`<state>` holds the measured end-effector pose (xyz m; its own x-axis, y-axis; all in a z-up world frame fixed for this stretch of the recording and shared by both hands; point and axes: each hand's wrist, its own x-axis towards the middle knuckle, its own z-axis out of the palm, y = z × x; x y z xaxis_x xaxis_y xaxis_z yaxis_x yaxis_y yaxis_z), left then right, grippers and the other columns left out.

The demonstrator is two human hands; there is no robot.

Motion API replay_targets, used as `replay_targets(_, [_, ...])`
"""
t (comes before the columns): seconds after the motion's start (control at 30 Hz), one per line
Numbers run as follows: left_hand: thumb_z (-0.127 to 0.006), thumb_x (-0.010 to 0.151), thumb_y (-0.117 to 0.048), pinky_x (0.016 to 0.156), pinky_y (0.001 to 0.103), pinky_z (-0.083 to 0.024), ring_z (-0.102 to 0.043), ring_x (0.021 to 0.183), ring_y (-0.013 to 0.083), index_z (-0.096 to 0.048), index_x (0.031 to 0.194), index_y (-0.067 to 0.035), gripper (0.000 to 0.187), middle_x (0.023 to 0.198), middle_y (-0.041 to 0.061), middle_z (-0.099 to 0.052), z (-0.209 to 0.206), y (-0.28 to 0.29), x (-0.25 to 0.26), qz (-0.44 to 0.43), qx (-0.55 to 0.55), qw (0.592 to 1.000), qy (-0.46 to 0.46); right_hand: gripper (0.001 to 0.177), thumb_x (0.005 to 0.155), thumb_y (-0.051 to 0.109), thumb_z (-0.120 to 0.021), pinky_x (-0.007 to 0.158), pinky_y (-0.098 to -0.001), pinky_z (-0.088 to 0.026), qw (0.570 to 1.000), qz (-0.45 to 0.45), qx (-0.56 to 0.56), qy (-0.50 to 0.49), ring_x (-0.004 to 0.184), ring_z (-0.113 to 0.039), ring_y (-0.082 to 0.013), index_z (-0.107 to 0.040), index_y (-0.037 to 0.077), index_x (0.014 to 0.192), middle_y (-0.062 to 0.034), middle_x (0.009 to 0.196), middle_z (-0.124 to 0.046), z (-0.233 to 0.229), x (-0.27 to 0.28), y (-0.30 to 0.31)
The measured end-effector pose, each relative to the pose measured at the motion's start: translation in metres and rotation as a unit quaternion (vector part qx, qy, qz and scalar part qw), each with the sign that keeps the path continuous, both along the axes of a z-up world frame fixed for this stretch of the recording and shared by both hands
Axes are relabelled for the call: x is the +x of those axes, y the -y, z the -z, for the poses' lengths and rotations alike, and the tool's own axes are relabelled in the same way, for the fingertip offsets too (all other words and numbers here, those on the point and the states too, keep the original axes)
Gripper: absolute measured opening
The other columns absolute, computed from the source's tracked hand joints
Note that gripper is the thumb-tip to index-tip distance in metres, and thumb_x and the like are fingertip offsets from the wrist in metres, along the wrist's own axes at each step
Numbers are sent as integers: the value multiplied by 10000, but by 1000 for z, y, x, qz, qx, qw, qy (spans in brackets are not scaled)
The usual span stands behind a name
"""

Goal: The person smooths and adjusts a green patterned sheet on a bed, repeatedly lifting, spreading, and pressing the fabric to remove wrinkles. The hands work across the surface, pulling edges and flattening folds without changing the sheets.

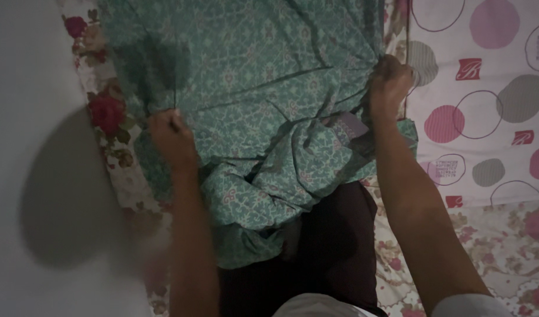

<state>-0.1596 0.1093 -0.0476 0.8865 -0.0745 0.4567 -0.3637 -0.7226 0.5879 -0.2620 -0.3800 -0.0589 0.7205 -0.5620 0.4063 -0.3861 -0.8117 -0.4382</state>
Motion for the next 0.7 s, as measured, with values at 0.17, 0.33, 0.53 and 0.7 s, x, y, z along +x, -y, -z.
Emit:
replay_targets(0.17, [-627, 1063, -143, 696, 562, -289, -298, 730, 371, -443, 873, 94, 355, 803, 176, -375, -27, 32, 5, -189, -426, 805, -368, 564, 805, 84, -682, 1015, -532, -436, 996, -31, -77, 43, 1200, -542, -484, -606, -18, 1354, -282, 1353, -544, -10, 13, -35])
replay_targets(0.33, [-726, 883, -233, 891, 528, -451, -597, 1012, 403, -716, 1106, -25, 306, 1110, 191, -649, -22, 71, -15, 135, 129, 982, -8, 455, 1007, 256, -694, 1192, -611, -292, 961, -264, -5, -88, 1449, -413, -453, -600, 143, 1437, -206, 1570, -455, -15, 17, -107])
replay_targets(0.53, [-573, 1011, -70, 1007, 516, -478, -604, 1098, 340, -730, 1040, -52, 161, 1111, 113, -683, 10, 47, -4, 130, 17, 987, -98, 500, 981, 217, -678, 1103, -694, -310, 966, -193, -45, -168, 1427, -390, -526, -603, 111, 1464, -283, 1589, -384, -30, 4, -94])
replay_targets(0.7, [-666, 1083, -256, 1045, 557, -456, -525, 1177, 386, -691, 1121, -10, 250, 1185, 185, -626, 5, 10, -8, 45, 51, 991, -116, 373, 997, 212, -705, 993, -566, -485, 978, -188, -41, -74, 1233, -564, -479, -625, 46, 1321, -264, 1383, -523, -26, -15, -100])
